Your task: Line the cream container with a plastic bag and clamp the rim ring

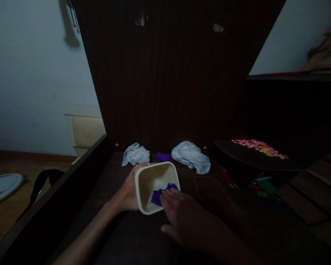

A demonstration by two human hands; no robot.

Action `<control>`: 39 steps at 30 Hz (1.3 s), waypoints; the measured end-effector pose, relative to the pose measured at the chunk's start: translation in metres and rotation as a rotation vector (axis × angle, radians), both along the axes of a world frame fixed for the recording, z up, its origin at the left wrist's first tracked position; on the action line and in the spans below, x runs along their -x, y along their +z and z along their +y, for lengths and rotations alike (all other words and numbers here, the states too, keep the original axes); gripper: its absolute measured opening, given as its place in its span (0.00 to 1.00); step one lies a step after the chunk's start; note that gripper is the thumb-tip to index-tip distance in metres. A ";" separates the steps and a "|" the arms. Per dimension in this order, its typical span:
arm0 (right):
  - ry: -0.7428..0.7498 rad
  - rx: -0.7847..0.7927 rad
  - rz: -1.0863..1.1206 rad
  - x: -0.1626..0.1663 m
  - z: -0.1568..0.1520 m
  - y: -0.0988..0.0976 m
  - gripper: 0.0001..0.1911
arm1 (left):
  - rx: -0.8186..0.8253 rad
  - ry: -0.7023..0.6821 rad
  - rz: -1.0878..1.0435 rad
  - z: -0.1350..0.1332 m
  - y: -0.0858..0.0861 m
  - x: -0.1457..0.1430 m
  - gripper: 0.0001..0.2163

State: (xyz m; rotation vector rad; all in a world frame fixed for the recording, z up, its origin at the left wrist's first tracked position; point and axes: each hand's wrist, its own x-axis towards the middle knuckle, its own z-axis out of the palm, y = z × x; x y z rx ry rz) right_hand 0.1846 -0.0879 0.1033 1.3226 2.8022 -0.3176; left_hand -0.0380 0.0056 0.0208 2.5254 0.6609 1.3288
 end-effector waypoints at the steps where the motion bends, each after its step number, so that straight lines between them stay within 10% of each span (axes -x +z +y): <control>1: -0.017 -0.029 -0.027 0.002 0.003 -0.001 0.27 | 0.007 0.006 0.006 -0.001 0.001 0.000 0.47; 5: 0.022 -0.128 -0.080 0.012 0.017 -0.010 0.13 | 0.033 -0.003 0.008 0.000 0.000 0.004 0.49; 22: -0.265 0.024 0.097 0.050 0.023 -0.008 0.16 | -0.077 0.196 -0.069 -0.014 -0.021 -0.011 0.42; 30: -0.237 0.003 0.237 0.069 0.007 -0.016 0.26 | -0.051 0.331 -0.109 0.000 -0.047 -0.012 0.35; 39: -0.089 0.112 0.002 0.031 -0.016 -0.018 0.43 | -0.178 0.125 0.024 0.000 -0.024 -0.007 0.53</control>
